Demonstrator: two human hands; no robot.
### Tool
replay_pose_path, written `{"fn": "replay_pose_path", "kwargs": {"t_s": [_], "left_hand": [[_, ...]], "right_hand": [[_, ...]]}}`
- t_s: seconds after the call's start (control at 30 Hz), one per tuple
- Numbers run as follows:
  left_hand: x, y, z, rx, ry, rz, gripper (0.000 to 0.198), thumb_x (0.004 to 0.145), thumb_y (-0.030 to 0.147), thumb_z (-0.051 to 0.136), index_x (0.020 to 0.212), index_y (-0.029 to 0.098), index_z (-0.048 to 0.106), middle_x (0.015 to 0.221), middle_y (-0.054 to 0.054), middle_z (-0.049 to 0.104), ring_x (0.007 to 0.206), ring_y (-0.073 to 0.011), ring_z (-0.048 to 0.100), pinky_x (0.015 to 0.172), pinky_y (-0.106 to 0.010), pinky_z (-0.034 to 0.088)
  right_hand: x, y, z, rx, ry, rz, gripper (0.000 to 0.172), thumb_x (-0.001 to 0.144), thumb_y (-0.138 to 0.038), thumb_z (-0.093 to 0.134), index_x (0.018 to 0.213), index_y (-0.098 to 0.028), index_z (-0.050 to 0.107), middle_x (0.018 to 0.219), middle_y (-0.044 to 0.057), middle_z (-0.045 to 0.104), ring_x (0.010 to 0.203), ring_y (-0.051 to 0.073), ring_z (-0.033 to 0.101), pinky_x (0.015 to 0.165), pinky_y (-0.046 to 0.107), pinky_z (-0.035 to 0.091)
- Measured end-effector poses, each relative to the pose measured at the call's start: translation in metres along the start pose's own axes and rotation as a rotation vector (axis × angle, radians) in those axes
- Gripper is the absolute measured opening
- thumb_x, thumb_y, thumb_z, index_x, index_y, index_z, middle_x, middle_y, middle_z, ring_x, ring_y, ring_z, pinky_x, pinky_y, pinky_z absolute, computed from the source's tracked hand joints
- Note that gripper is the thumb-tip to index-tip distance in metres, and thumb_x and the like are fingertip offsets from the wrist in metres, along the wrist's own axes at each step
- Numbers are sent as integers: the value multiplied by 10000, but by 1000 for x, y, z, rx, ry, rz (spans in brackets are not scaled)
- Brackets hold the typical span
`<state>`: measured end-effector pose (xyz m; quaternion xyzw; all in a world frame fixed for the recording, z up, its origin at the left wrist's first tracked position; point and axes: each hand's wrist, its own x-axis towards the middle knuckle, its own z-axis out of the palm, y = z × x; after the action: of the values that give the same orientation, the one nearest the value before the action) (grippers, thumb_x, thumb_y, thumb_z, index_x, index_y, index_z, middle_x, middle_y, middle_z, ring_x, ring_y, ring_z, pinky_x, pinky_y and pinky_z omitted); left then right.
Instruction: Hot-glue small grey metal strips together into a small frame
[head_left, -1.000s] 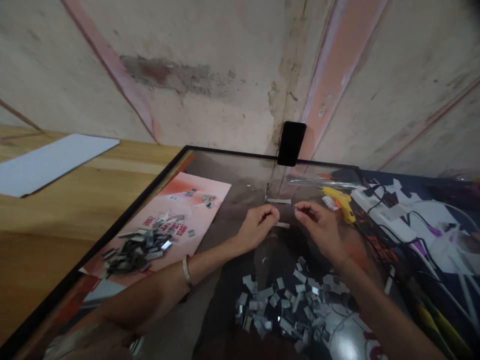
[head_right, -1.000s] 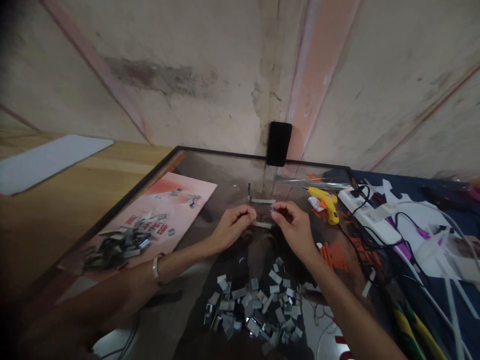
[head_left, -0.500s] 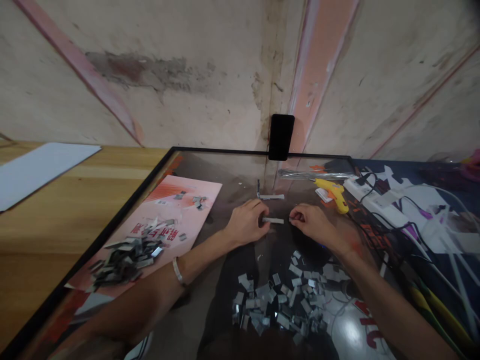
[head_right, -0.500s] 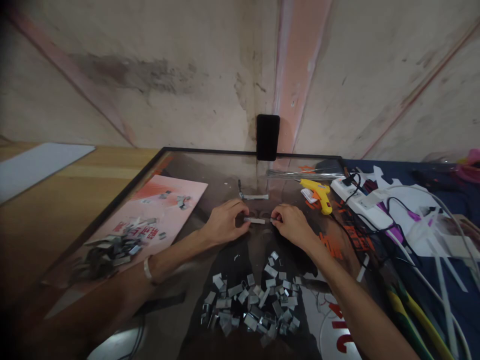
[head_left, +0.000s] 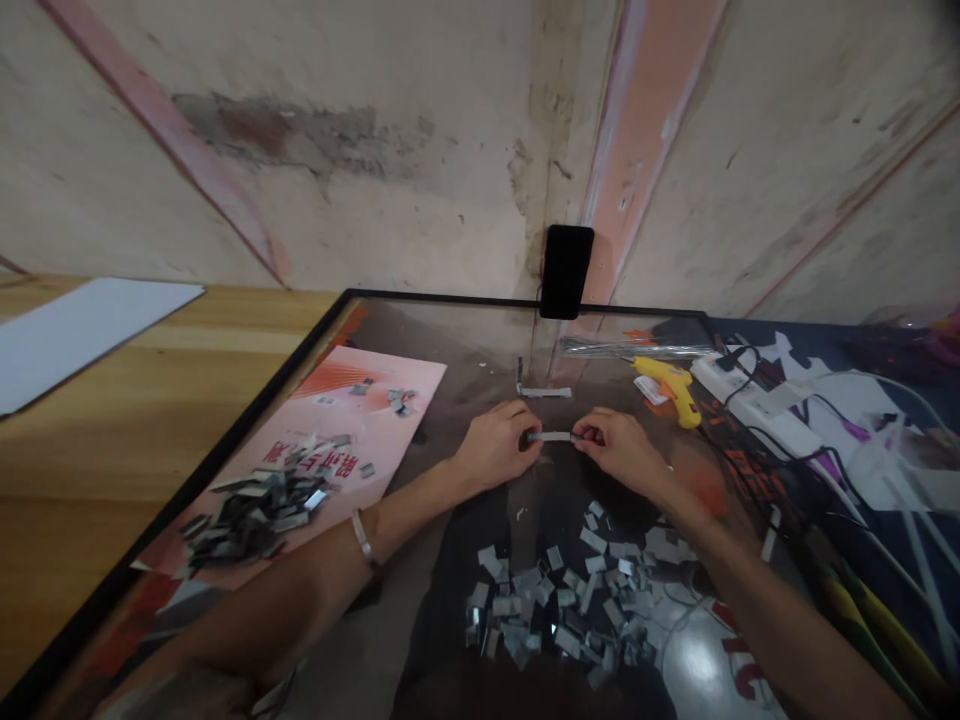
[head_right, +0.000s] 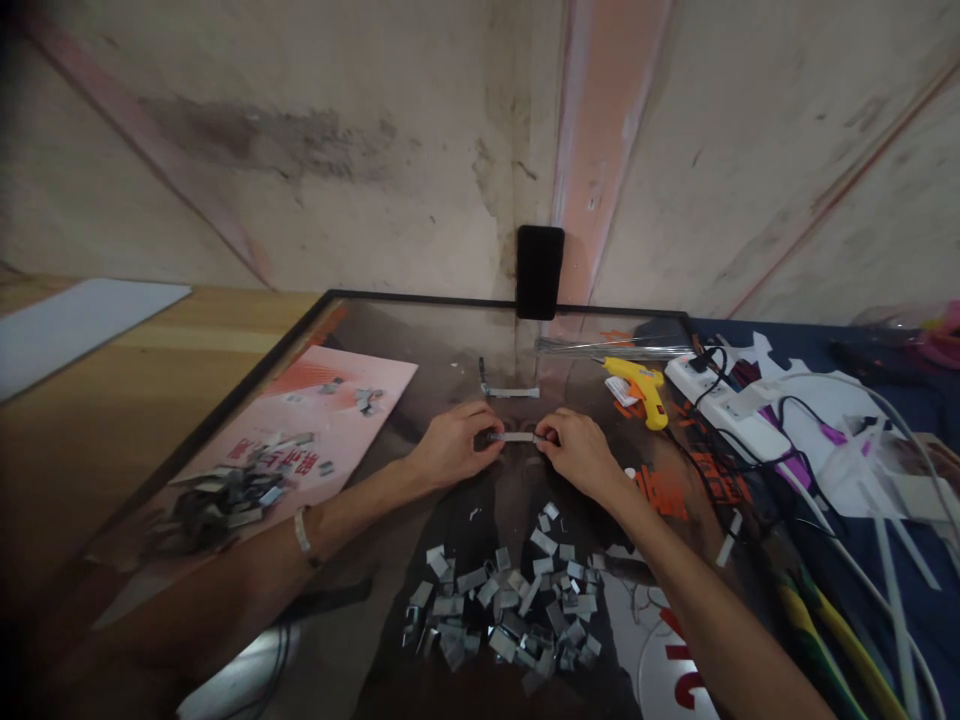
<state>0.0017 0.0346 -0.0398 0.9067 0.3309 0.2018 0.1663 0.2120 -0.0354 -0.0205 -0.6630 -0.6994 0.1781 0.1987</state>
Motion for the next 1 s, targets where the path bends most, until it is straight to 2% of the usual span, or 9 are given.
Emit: {"fn": "replay_pose_path", "kwargs": {"t_s": [0.17, 0.4, 0.53, 0.7, 0.83, 1.0], "left_hand": [[1, -3, 2, 4, 33, -39, 152, 823, 283, 584, 928, 218, 674, 937, -33, 623, 886, -163, 589, 788, -263, 468], [5, -9, 1, 17, 75, -115, 165, 840, 294, 582, 971, 212, 642, 855, -18, 626, 765, -140, 588, 690, -247, 440], [7, -9, -1, 37, 89, -165, 143, 825, 299, 603, 927, 200, 610, 798, -12, 631, 759, -146, 591, 691, -244, 429], [8, -10, -6, 109, 93, -266, 183, 802, 384, 625, 865, 212, 617, 800, -18, 664, 773, -163, 611, 649, -248, 403], [9, -16, -10, 94, 69, -357, 251, 766, 464, 639, 825, 220, 631, 753, -7, 676, 723, -164, 619, 605, -246, 388], [10, -22, -11, 62, 72, -400, 246, 745, 454, 645, 811, 218, 626, 729, -1, 676, 699, -164, 624, 588, -247, 379]], "right_hand": [[5, 5, 7, 9, 47, 16, 123, 765, -198, 624, 871, -219, 683, 810, 10, 620, 715, 125, 549, 654, 236, 384], [16, 3, 11, -59, 56, 27, 119, 775, -228, 620, 877, -226, 682, 802, 6, 627, 718, 125, 551, 657, 236, 376], [26, -3, 11, -100, 36, -4, 129, 775, -222, 617, 887, -228, 680, 822, 4, 640, 743, 126, 566, 680, 238, 377], [38, -5, 17, -98, 46, 31, 146, 769, -237, 627, 905, -230, 679, 838, 8, 657, 754, 133, 583, 674, 239, 384], [41, -5, 19, -78, 63, 35, 140, 772, -247, 628, 901, -231, 681, 830, 8, 659, 744, 132, 580, 677, 238, 388], [40, -5, 18, -69, 69, 22, 137, 784, -260, 617, 901, -247, 689, 836, 5, 651, 730, 130, 572, 651, 240, 370]]}}
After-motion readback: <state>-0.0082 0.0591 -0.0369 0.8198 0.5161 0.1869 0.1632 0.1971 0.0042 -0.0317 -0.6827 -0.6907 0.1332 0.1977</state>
